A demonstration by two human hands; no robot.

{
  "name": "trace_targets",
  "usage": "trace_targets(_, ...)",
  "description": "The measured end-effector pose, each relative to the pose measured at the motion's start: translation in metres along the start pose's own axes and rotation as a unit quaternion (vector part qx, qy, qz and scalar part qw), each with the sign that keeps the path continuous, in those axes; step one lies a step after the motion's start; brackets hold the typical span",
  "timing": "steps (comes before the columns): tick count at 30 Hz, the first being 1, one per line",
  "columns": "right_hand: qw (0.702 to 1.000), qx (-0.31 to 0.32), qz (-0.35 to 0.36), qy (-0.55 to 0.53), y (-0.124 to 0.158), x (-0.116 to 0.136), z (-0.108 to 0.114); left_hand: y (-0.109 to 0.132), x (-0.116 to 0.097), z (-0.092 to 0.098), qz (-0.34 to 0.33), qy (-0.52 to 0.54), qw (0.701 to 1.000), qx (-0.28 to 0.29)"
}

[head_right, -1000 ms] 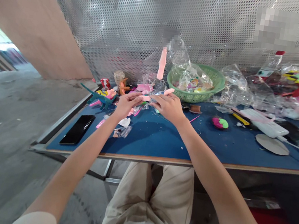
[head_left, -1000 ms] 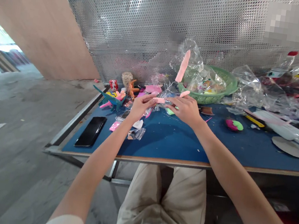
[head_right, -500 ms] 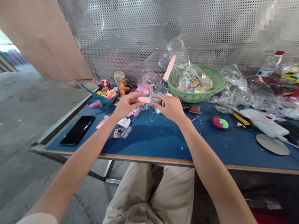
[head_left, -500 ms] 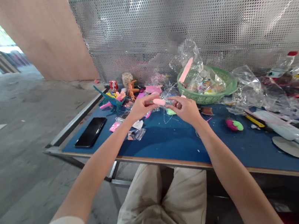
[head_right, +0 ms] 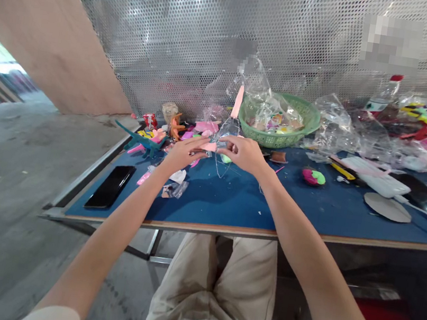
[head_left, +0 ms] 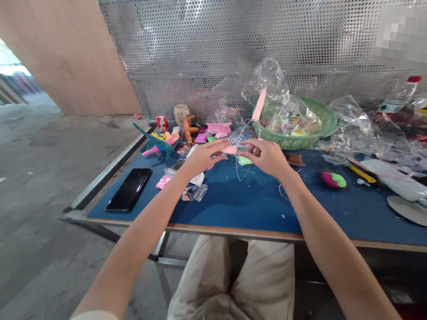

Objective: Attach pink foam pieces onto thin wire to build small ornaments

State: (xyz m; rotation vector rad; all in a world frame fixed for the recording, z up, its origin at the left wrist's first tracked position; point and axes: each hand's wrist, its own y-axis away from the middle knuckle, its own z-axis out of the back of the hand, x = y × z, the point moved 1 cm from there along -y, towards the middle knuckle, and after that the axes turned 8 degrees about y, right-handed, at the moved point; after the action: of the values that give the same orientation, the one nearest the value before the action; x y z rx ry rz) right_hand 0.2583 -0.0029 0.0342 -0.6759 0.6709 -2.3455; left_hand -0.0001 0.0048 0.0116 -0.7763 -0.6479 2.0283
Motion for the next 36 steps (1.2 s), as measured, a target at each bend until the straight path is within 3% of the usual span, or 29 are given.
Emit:
trace_targets(3,0.999,0.006,-0.013,-0.043,0.001,0.002,0.001,-0.001,-0.002,0.002,-0.089,-0.108,0.99,0.015)
trace_targets(6,0.995,0.018,-0.022,-0.099,0.002,0.004,0.003,-0.001,-0.007,0.002,-0.139,-0.104,0.985,-0.014)
trace_targets(11,0.98,0.05,-0.045,-0.187,0.001,0.006,0.004,-0.002,-0.012,0.0,-0.15,-0.036,0.984,-0.089)
trace_targets(17,0.955,0.105,-0.073,-0.269,0.002,0.006,0.007,-0.003,-0.022,0.005,-0.204,-0.051,0.975,-0.068)
trace_targets(24,0.945,0.14,-0.075,-0.287,0.003,0.004,0.012,-0.001,-0.034,0.01,-0.192,-0.046,0.98,-0.028)
trace_targets(32,0.959,0.118,-0.1,-0.239,0.003,0.002,0.018,0.002,-0.006,0.009,-0.151,-0.095,0.984,0.005)
trace_targets(36,0.966,0.111,-0.097,-0.211,0.002,0.002,0.018,0.006,-0.002,0.009,-0.158,-0.1,0.982,-0.001)
